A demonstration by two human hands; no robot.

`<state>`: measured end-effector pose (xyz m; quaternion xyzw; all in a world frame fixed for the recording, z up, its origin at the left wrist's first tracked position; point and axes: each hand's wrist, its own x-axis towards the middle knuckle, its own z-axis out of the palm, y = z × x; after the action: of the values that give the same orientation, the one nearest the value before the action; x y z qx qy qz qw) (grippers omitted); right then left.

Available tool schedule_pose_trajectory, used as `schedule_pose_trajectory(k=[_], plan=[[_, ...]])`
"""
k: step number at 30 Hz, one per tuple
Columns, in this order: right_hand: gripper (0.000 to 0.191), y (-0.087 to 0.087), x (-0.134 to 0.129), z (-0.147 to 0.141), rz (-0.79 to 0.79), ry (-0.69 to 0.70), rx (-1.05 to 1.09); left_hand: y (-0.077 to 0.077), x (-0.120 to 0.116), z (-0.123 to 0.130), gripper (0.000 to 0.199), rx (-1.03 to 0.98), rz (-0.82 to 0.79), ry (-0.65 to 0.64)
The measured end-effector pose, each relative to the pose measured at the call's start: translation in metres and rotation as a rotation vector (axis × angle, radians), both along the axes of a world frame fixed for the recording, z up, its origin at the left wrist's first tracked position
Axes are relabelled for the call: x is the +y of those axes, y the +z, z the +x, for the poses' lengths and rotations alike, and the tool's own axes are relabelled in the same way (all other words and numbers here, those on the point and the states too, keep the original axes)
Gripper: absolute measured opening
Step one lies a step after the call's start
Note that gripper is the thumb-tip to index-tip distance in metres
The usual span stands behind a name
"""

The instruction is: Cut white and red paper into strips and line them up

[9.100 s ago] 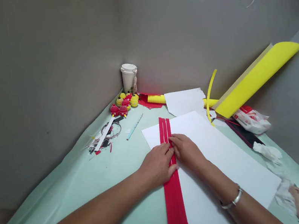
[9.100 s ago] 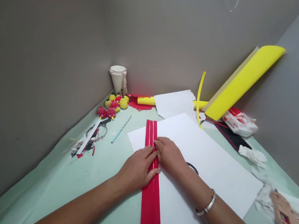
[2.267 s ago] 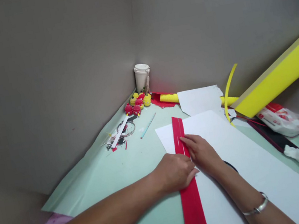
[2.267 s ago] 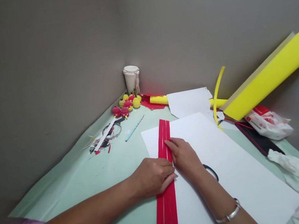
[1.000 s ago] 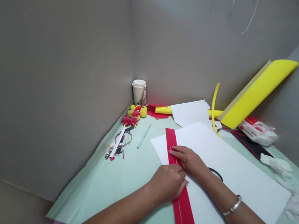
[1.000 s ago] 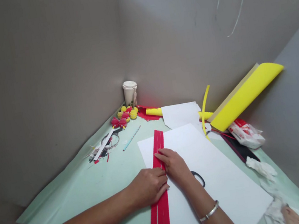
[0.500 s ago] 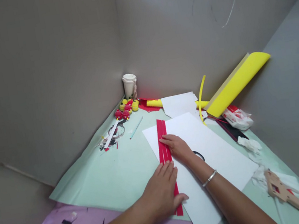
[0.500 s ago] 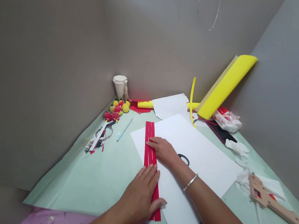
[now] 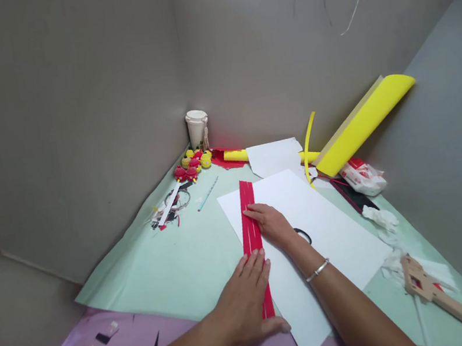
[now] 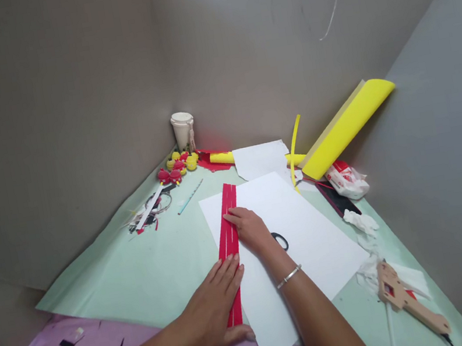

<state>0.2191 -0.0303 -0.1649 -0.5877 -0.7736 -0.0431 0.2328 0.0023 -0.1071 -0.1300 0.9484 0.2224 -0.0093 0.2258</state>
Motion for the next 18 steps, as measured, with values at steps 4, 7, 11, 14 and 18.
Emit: schedule_pose_trajectory(k=[4,7,11,14,18], plan=[[0.041,-0.0015,0.0013,0.0006,0.004,-0.007,-0.005,-0.0029,0.0013,0.0002,0.107,-0.002,0.008,-0.006],[0.043,-0.0028,0.0018,0.0008,0.009,-0.009,-0.011,-0.0015,0.0019,-0.0008,0.102,0.018,0.014,0.004],[0.044,-0.0025,0.0012,0.0001,0.011,-0.019,-0.02,0.0026,0.0019,-0.0038,0.103,0.034,-0.001,0.001],[0.043,0.0,0.0003,-0.0008,0.003,-0.023,-0.028,0.0041,0.0006,-0.0058,0.106,0.044,-0.028,-0.006],[0.045,0.005,-0.0005,-0.0022,-0.013,-0.026,-0.045,0.0011,-0.003,-0.0075,0.106,0.035,-0.044,-0.004]])
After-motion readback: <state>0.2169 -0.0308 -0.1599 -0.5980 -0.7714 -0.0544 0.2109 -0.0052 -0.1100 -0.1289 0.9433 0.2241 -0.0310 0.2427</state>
